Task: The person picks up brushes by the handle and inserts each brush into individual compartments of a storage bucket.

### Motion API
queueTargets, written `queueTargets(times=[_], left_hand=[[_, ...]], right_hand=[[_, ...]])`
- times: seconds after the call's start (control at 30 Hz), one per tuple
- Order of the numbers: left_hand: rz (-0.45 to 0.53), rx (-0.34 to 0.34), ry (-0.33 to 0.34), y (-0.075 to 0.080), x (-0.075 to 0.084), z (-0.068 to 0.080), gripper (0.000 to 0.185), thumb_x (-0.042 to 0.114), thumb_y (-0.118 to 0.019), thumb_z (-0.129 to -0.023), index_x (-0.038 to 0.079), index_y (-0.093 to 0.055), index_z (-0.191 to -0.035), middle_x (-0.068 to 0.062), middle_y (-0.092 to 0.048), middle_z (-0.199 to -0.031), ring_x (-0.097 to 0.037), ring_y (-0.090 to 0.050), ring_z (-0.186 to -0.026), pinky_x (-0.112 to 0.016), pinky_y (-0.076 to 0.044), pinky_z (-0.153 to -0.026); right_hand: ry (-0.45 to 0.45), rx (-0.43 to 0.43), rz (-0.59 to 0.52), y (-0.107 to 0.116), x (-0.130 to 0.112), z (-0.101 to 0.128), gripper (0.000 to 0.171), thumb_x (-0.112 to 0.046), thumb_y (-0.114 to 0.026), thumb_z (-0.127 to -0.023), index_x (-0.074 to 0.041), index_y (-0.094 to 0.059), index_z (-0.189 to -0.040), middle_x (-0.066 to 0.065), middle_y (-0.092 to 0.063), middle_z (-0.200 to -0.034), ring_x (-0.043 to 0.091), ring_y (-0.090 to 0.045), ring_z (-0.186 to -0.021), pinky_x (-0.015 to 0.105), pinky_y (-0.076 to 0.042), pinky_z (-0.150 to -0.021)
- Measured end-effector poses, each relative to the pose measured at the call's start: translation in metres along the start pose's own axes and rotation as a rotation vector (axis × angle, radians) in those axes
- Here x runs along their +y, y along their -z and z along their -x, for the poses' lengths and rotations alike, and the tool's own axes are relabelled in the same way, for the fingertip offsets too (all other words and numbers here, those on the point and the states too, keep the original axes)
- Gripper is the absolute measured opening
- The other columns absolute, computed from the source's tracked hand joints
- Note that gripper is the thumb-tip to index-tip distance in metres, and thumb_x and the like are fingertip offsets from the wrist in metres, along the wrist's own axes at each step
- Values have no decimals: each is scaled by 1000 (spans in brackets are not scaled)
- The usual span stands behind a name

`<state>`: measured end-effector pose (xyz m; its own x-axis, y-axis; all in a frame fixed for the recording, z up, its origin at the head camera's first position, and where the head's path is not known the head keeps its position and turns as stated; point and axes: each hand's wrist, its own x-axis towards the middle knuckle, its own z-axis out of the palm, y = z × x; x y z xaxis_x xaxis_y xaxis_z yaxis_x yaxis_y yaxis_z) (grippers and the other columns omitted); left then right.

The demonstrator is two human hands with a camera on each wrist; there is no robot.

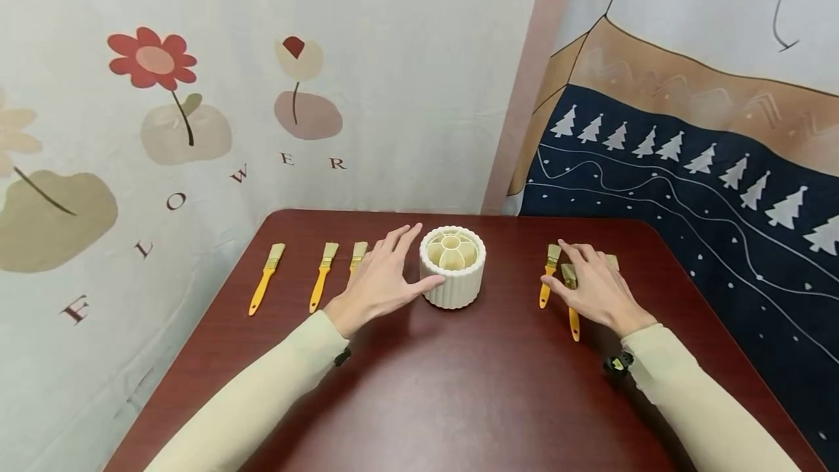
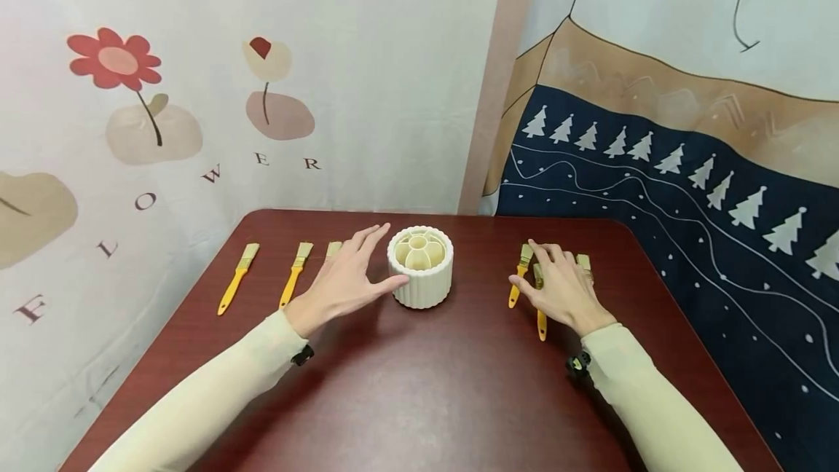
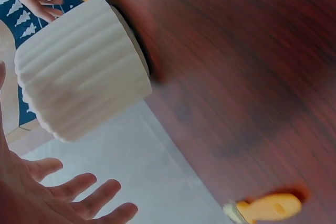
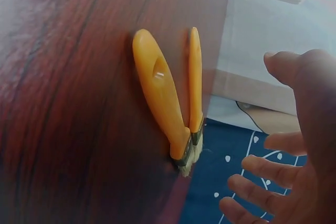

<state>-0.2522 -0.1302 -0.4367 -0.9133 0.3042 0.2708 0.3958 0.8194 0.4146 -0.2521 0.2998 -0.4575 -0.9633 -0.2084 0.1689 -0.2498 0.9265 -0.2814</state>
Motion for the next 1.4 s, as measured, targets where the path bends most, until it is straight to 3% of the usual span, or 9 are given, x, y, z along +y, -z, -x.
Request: queueTargets(times=[0.1, 0.57, 0.87, 1.23, 1.4], left_hand=[[30, -11, -5, -4, 7, -3, 116, 86, -77, -94, 30, -31, -185, -9, -44, -185, -45, -55, -161, -69, -60, -118], [91, -42, -1, -16, 24, -14, 114, 87, -74, -94, 32, -31, -185, 1, -45, -183, -31, -55, -162, -62, -64, -115], [123, -29, -3, -20, 23, -15, 107, 77, -80, -97, 24, -39, -181, -1, -45, -182, -31, -59, -162, -58, -61, -121], [136, -26, -20, -22, 20, -17, 106, 75, -81, -99, 22, -39, -180, -5, -46, -181, -33, -60, -160, -56, -58, -126], [130, -33, -22, -22, 20, -17, 107, 75, -81, -99, 19, -39, -180, -7, -46, -182, -35, -60, -161, -56, -57, -128]], right_hand=[[-1, -8, 7, -3, -1, -2, 96, -63, -71, -110, -5, -39, -180, 36, -50, -170, 58, -54, -150, 82, -54, -117], [9, -22, 16, -12, 4, -15, 87, -56, -73, -112, 0, -49, -174, 37, -55, -166, 61, -54, -146, 80, -47, -125], [19, -45, 46, -15, 5, -20, 81, -51, -75, -112, 3, -55, -170, 38, -58, -163, 59, -57, -142, 78, -50, -123], [48, -43, 61, -20, 4, -24, 60, -43, -78, -112, 2, -74, -150, 34, -67, -155, 55, -62, -136, 74, -54, -111], [30, -63, 25, -22, 2, -24, 58, -39, -80, -111, 3, -74, -150, 34, -66, -157, 55, -60, -142, 74, -51, -115]])
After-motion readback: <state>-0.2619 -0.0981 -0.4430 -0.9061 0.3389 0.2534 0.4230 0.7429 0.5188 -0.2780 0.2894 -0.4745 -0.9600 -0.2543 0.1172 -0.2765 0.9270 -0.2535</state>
